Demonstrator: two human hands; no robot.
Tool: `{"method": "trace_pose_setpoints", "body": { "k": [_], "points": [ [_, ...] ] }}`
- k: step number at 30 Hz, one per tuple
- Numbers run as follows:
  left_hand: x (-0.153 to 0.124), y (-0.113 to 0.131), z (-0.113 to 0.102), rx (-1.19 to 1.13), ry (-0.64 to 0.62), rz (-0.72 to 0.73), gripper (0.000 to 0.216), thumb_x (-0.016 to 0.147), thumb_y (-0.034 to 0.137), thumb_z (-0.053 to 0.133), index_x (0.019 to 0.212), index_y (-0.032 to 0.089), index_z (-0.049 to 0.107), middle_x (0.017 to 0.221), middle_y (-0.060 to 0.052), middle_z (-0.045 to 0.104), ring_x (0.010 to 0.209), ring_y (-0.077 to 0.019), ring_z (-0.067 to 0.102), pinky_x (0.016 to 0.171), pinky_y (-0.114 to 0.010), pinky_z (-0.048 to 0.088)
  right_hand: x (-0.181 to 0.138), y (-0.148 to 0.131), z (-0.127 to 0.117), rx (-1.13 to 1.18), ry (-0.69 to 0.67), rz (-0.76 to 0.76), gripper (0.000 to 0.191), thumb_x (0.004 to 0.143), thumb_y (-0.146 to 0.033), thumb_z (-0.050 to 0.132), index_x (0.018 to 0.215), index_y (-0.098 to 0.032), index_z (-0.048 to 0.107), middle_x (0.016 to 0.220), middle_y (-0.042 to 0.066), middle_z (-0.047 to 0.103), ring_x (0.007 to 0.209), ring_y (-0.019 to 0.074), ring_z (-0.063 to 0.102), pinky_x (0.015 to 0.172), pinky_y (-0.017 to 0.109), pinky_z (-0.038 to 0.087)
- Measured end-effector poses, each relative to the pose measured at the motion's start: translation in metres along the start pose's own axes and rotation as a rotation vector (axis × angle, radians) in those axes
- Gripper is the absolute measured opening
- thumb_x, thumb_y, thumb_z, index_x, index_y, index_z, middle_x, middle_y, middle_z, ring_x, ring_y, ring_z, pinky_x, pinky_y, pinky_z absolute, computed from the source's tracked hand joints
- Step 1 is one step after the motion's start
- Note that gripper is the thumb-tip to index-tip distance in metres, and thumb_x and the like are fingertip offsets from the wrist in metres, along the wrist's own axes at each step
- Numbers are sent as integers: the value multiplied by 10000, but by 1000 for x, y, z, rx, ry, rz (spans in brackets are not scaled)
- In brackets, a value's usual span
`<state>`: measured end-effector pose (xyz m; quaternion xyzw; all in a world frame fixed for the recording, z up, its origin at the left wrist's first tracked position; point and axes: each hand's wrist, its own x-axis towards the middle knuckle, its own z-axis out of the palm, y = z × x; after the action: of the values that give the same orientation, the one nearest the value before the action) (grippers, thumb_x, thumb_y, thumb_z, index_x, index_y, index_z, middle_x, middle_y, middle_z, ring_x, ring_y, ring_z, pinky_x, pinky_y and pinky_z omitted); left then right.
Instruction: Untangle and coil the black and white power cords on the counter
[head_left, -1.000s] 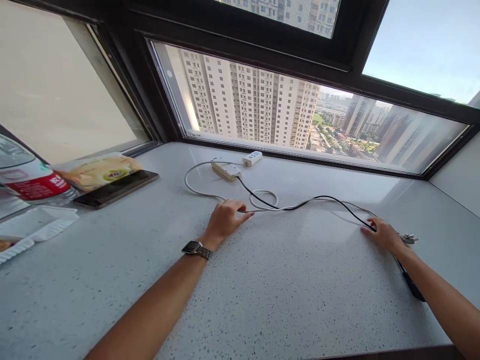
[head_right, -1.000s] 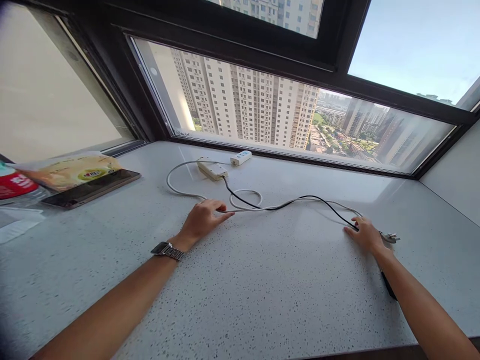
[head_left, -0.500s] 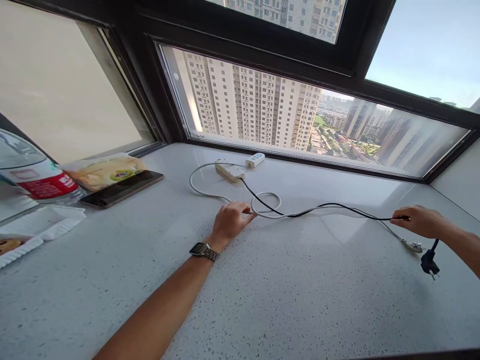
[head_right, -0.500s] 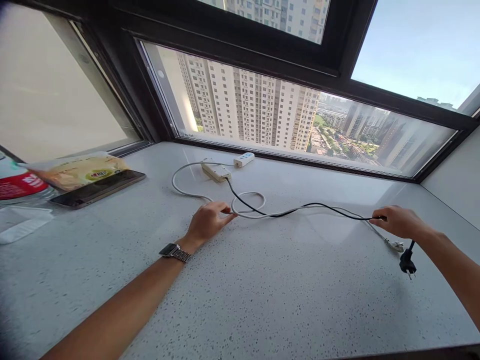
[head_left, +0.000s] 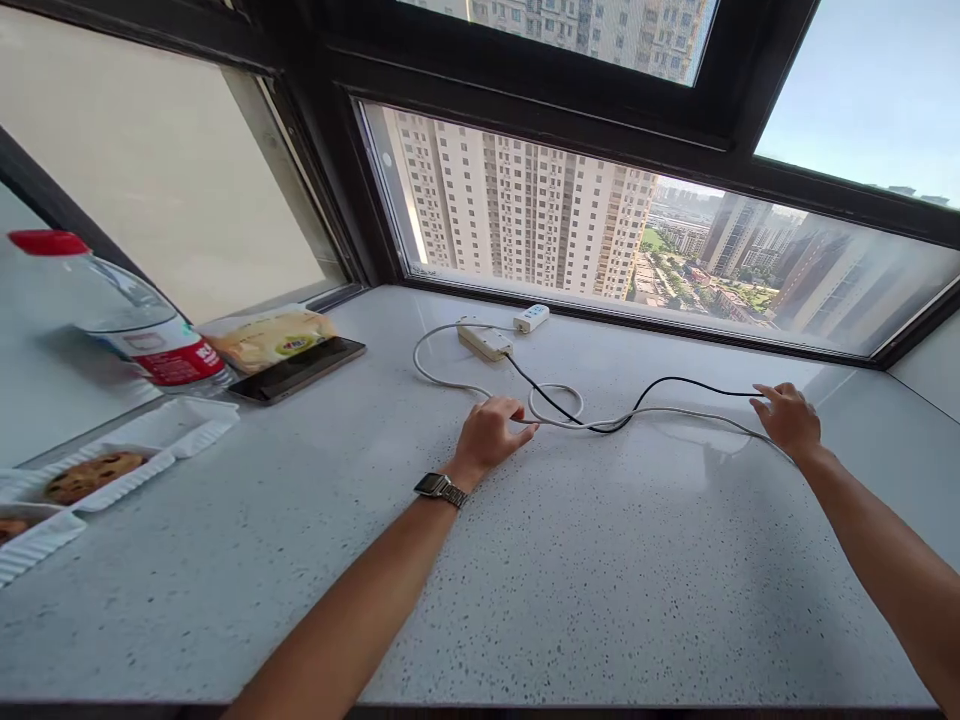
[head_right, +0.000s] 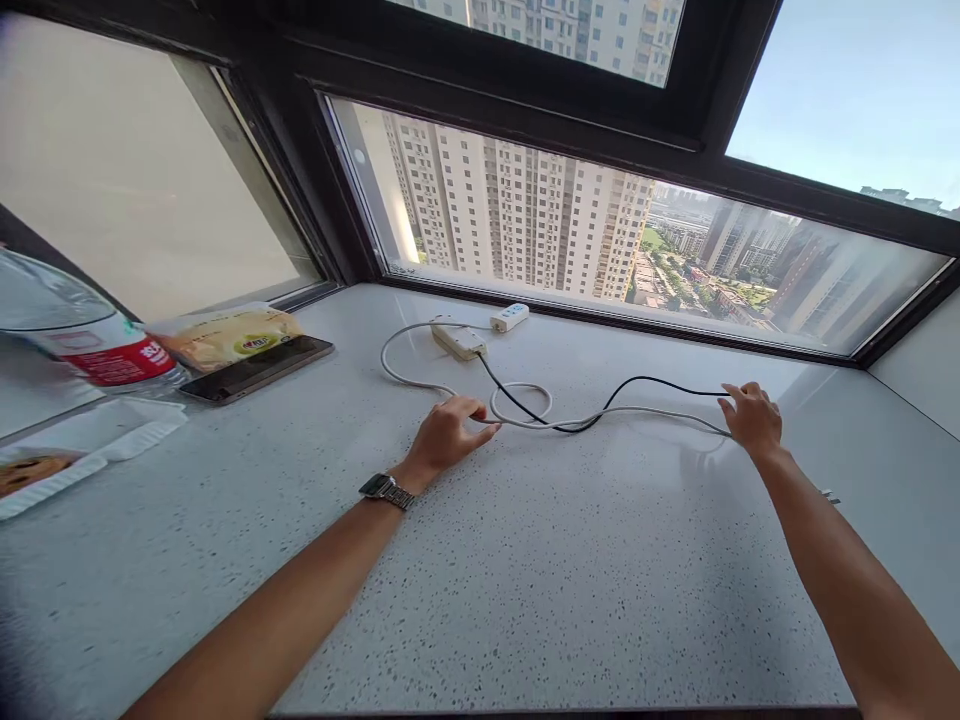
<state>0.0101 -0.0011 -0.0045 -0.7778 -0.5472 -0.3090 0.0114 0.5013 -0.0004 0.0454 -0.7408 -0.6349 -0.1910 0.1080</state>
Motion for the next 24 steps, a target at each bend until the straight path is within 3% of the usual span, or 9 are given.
{"method": "trace_pose_setpoints", "body": {
  "k": [3, 5, 8, 11, 14, 18, 20, 24],
  "points": [
    [1, 0, 0, -6, 8, 6, 197, 744, 376, 615, 728, 187, 560, 777, -49, 644, 785, -227, 591, 735, -345, 418, -31, 8, 27, 163, -1, 192, 629, 866, -546, 391, 1357, -152, 413, 1239, 188, 541, 1010, 330, 565, 707, 410, 467],
    [2, 0, 0, -11, 4, 11, 206, 745, 384, 613, 726, 186, 560, 775, -50, 644, 780, -228, 592, 733, -345, 420, -46, 16, 39, 215, -53, 244, 721, 840, -585, 406, 1401, -139, 327, 1287, 198, 515, 1047, 338, 563, 723, 413, 478],
    [3, 1, 1, -12, -6, 19, 222, 756, 401, 602, 729, 184, 561, 771, -53, 642, 775, -230, 593, 725, -346, 423, -58, 26, 46, 179, -166, 259, 693, 853, -564, 377, 1401, -140, 344, 1256, 200, 548, 1092, 355, 545, 761, 428, 472],
    [3, 1, 2, -5, -3, 27, 252, 775, 432, 580, 732, 185, 561, 765, -58, 636, 767, -231, 587, 713, -346, 424, -64, 31, 39, 168, -188, 239, 640, 857, -487, 391, 1395, -141, 362, 1148, 179, 610, 997, 334, 586, 672, 381, 472],
    [2, 2, 2, 4, 16, 10, 280, 793, 460, 564, 725, 188, 561, 754, -61, 634, 762, -231, 585, 717, -348, 422, -74, 32, 26, 222, -101, 156, 608, 851, -421, 395, 1379, -120, 368, 984, 139, 656, 796, 277, 620, 563, 326, 441],
    [2, 5, 2, 3, 22, -29, 292, 828, 466, 535, 758, 187, 583, 770, -63, 644, 779, -229, 591, 737, -350, 417, -95, 33, 5, 270, -79, -3, 522, 858, -442, 375, 1242, -118, 517, 867, 126, 670, 642, 234, 607, 539, 319, 432],
    [2, 6, 2, -6, 17, -39, 297, 842, 464, 523, 805, 184, 613, 813, -70, 655, 824, -238, 595, 769, -361, 413, -104, 33, -9, 303, -213, -62, 468, 842, -458, 400, 1123, -146, 607, 838, 126, 679, 643, 232, 615, 546, 320, 444],
    [0, 1, 5, -45, -60, -12, 252, 859, 370, 511, 947, 201, 675, 924, -79, 652, 943, -254, 574, 835, -387, 400, -109, 41, -46, 472, -655, -138, 399, 801, -513, 483, 952, -208, 691, 762, 86, 687, 626, 193, 614, 529, 279, 467]
  ]
}}
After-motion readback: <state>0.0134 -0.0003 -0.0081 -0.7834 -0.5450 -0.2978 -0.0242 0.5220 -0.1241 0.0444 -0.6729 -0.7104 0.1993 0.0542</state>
